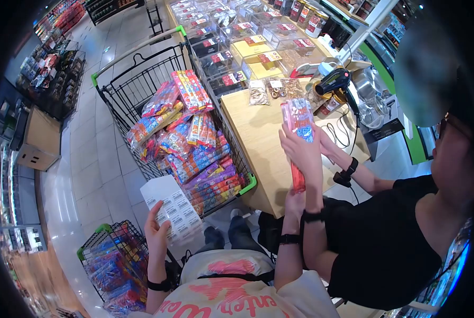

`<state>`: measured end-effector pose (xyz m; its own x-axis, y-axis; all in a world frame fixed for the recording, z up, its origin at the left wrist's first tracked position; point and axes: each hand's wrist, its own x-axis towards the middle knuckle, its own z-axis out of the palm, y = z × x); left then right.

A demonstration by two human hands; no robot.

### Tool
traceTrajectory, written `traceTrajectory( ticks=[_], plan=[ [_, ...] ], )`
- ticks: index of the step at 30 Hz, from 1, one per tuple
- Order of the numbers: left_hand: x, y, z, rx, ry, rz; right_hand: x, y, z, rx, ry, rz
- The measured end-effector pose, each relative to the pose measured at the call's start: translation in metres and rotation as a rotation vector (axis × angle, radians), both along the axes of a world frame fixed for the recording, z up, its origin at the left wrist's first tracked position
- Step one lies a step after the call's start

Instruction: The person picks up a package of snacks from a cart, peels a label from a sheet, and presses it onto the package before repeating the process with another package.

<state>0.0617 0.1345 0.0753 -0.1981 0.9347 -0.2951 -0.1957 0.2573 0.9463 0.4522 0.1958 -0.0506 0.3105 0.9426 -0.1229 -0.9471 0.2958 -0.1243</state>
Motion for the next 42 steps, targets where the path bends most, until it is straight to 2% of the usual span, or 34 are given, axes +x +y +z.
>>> traceTrajectory(
  ticks=[3,4,5,7,8,13,14,16,17,19,20,21,23,25,27,33,35,38,41,42],
  plan=[
    [0.006,0.002,-0.001,-0.002,-0.001,-0.006,-0.013,-0.004,0.008,-0.174,0.107,-0.195],
    [0.008,0.003,-0.001,-0.004,0.0,-0.011,-0.012,0.0,0.006,-0.308,0.295,-0.236],
    [0.01,0.004,-0.001,0.009,-0.016,-0.006,-0.016,-0.003,0.006,-0.309,0.297,-0.243],
    [0.013,0.006,0.001,0.019,-0.033,-0.01,-0.027,-0.011,0.005,-0.297,0.411,-0.127],
    [0.014,0.007,0.004,0.013,-0.019,-0.011,-0.038,-0.013,0.003,-0.368,0.297,-0.155],
    [0.013,0.009,0.007,0.038,0.004,0.012,-0.078,-0.039,0.047,-0.571,0.114,0.329],
    [0.01,0.01,0.011,0.079,-0.001,0.048,-0.078,-0.043,0.057,-0.579,0.11,0.324],
    [0.008,0.01,0.019,0.139,0.026,0.109,-0.08,-0.045,0.073,-0.418,-0.3,0.522],
    [0.005,0.01,0.016,0.143,0.024,0.107,-0.08,-0.043,0.072,-0.415,-0.302,0.518],
    [-0.001,0.004,0.007,0.176,0.068,0.141,-0.08,-0.042,0.066,-0.485,-0.983,0.759],
    [-0.002,0.001,0.007,0.159,0.073,0.14,-0.079,-0.04,0.052,-0.416,-1.134,0.805],
    [-0.004,-0.005,0.003,0.154,0.075,0.143,-0.079,-0.039,0.036,-0.417,-1.132,0.811],
    [-0.007,-0.012,-0.004,0.115,0.09,0.152,-0.088,-0.029,0.02,-0.308,-1.534,0.726],
    [-0.007,-0.019,0.004,0.081,0.096,0.189,-0.093,-0.006,0.023,-0.3,-1.511,0.753],
    [-0.009,-0.022,0.006,0.045,0.097,0.186,-0.105,0.032,0.035,-0.059,-2.064,0.391],
    [-0.009,-0.029,0.01,-0.006,0.149,0.164,-0.185,0.142,-0.01,0.19,-2.272,0.133],
    [-0.011,-0.034,0.01,-0.097,0.101,0.19,-0.204,0.164,-0.037,0.177,-2.289,0.227],
    [-0.017,-0.038,0.006,-0.128,0.107,0.214,-0.225,0.188,-0.076,-0.099,-2.42,0.27],
    [-0.013,-0.027,0.011,-0.12,0.224,0.158,-0.226,0.198,-0.093,-0.358,-2.255,0.473],
    [-0.013,-0.027,0.011,-0.154,0.198,0.146,-0.225,0.2,-0.104,-0.367,-2.264,0.36]
  ],
)
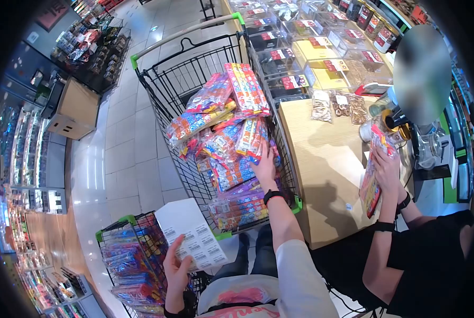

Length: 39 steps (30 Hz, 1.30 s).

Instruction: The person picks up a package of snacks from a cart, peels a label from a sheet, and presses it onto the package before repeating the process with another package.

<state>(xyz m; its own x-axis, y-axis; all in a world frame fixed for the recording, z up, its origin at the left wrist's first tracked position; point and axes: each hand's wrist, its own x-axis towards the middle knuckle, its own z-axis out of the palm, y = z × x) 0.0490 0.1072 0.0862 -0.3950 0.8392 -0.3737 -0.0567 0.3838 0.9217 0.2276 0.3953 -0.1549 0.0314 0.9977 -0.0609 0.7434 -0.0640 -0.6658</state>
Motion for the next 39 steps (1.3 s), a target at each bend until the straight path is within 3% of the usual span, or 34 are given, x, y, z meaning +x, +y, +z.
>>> traceTrajectory(
  ticks=[5,9,17,25,31,33,35,37,39],
  plan=[
    [0.004,0.001,-0.008,0.0,-0.035,-0.035,0.013,0.018,0.002,0.022,0.049,0.042],
    [0.01,0.02,-0.009,-0.059,0.162,-0.127,0.017,0.03,0.026,0.147,0.144,-0.014],
    [0.019,0.03,-0.021,0.004,0.327,-0.291,0.017,0.034,0.084,0.067,0.211,-0.067],
    [0.034,0.047,-0.032,-0.016,0.487,-0.474,0.019,-0.042,0.173,0.1,0.227,-0.031],
    [0.057,0.053,-0.056,0.248,0.357,-0.427,0.01,-0.114,0.255,0.029,0.101,-0.022],
    [0.071,0.06,-0.047,0.277,0.552,-0.489,-0.002,-0.141,0.288,0.073,0.038,0.054],
    [0.083,0.058,-0.049,0.33,0.531,-0.459,-0.011,-0.162,0.306,0.113,-0.087,0.144],
    [0.089,0.053,-0.035,0.363,0.173,-0.285,-0.016,-0.178,0.327,0.155,-0.093,0.166],
    [0.09,0.044,-0.022,0.352,0.147,-0.187,-0.021,-0.196,0.339,0.175,-0.096,0.181]
  ],
)
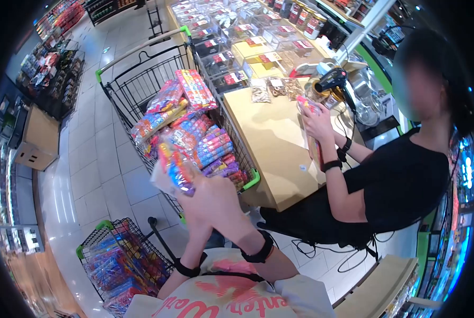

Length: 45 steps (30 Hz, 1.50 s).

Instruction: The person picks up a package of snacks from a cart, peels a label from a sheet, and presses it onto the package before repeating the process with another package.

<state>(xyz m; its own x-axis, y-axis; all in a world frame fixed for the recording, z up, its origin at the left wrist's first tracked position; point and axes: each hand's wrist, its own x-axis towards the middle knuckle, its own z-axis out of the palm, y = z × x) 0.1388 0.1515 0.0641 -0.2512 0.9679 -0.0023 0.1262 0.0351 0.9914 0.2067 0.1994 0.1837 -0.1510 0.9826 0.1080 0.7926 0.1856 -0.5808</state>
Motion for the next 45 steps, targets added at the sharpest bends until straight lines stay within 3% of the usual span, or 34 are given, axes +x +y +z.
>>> traceTrajectory(
  ticks=[4,6,7,8,10,12,13,15,16,18,19,20,22,24,26,30,33,38,40,41,42,45],
  plan=[
    [-0.022,-0.007,-0.006,-0.072,-0.154,0.23,-0.01,-0.021,0.008,-0.073,-0.059,0.134],
    [-0.037,-0.016,-0.032,0.017,-0.506,0.229,-0.01,-0.023,-0.001,-0.119,0.354,0.36],
    [-0.04,-0.017,-0.041,0.065,-0.683,0.223,-0.001,-0.023,-0.003,-0.268,0.564,0.361],
    [-0.042,-0.014,-0.029,0.071,-0.683,0.22,0.013,-0.019,-0.011,-0.261,0.564,0.362],
    [-0.049,-0.014,0.016,-0.083,-0.208,0.118,0.046,-0.01,-0.047,0.232,0.275,0.123],
    [-0.049,-0.018,0.029,-0.129,-0.203,0.096,0.078,-0.01,-0.106,-0.067,0.254,0.064],
    [-0.049,-0.02,0.027,-0.163,-0.25,0.005,0.083,-0.011,-0.126,-0.073,0.257,0.077],
    [-0.041,-0.02,0.021,-0.203,-0.346,-0.089,0.087,-0.012,-0.15,-0.847,0.689,0.198],
    [-0.039,-0.016,0.024,-0.188,-0.344,-0.068,0.089,-0.014,-0.154,-0.845,0.682,0.224],
    [-0.036,-0.009,0.036,-0.391,-0.151,-0.253,0.093,-0.028,-0.162,-0.898,1.099,0.19],
    [-0.031,-0.005,0.043,-0.412,-0.246,-0.265,0.095,-0.032,-0.172,-0.901,1.097,0.201],
    [-0.029,-0.003,0.041,-0.415,-0.246,-0.261,0.094,-0.037,-0.179,-0.974,1.119,0.062],
    [-0.024,0.0,0.033,-0.328,0.046,-0.368,0.098,-0.044,-0.19,-1.05,1.142,-0.089],
    [-0.017,0.004,0.036,-0.426,0.019,-0.368,0.102,-0.042,-0.176,-1.134,1.335,-0.243],
    [-0.017,-0.001,0.018,-0.275,0.033,-0.267,0.118,-0.034,-0.177,-1.181,1.342,-0.195],
    [-0.041,-0.009,0.022,-0.199,-0.024,-0.143,0.135,-0.024,-0.187,-1.091,1.303,-0.227],
    [-0.064,-0.026,0.026,-0.184,-0.119,0.015,0.146,-0.025,-0.189,-1.007,1.099,-0.361],
    [-0.075,-0.042,0.038,-0.132,-0.148,0.235,0.162,-0.026,-0.185,-1.118,1.298,-0.373],
    [-0.077,-0.047,0.032,-0.154,-0.121,0.239,0.171,-0.026,-0.177,-1.298,1.463,-0.178],
    [-0.077,-0.049,0.028,-0.178,-0.126,0.208,0.169,-0.027,-0.171,-1.236,1.403,-0.272],
    [-0.077,-0.05,0.024,-0.201,-0.132,0.177,0.169,-0.03,-0.162,-1.226,1.536,-0.234],
    [-0.072,-0.048,0.021,-0.205,-0.154,0.131,0.187,-0.043,-0.181,-1.172,1.498,-0.198]
  ],
)
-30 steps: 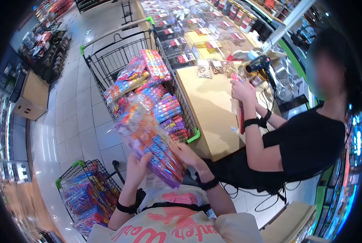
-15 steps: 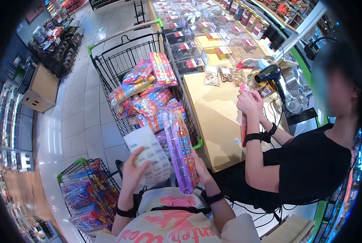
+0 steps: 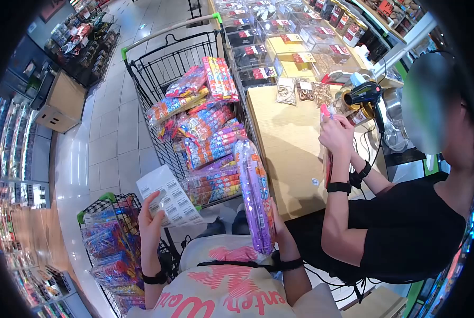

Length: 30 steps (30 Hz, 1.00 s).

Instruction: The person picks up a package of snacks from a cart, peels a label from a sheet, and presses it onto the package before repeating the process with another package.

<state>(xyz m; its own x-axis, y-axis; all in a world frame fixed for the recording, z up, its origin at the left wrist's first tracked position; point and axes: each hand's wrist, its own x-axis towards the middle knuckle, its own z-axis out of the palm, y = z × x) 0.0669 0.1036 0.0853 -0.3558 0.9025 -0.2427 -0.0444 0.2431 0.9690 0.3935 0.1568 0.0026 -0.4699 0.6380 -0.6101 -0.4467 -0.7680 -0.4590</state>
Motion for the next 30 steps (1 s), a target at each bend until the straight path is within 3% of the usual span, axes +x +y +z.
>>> traceTrajectory(
  ticks=[2,5,9,11,13,18,26,30],
  plan=[
    [0.003,0.01,0.004,0.003,-0.01,-0.038,0.01,-0.002,-0.004,0.031,0.123,0.019],
    [0.016,0.027,0.014,0.046,-0.027,-0.141,0.014,-0.01,0.002,0.026,-0.052,-0.027],
    [0.022,0.051,0.011,0.064,-0.014,-0.295,0.021,-0.018,0.008,-0.024,0.13,-0.053],
    [0.029,0.062,0.003,0.055,-0.044,-0.34,0.02,-0.02,0.011,-0.011,0.04,-0.05],
    [0.052,0.08,-0.003,0.245,-0.171,-0.158,0.014,-0.017,0.027,-0.068,-0.137,-0.131],
    [0.074,0.091,-0.015,0.239,-0.354,-0.142,0.039,-0.024,0.009,-0.063,-0.017,-0.107],
    [0.078,0.096,-0.007,0.258,-0.374,-0.058,0.051,-0.018,-0.021,-0.017,0.081,-0.019],
    [0.071,0.093,-0.002,0.212,-0.348,-0.034,0.031,-0.009,-0.013,0.081,-0.06,-0.052]
  ],
)
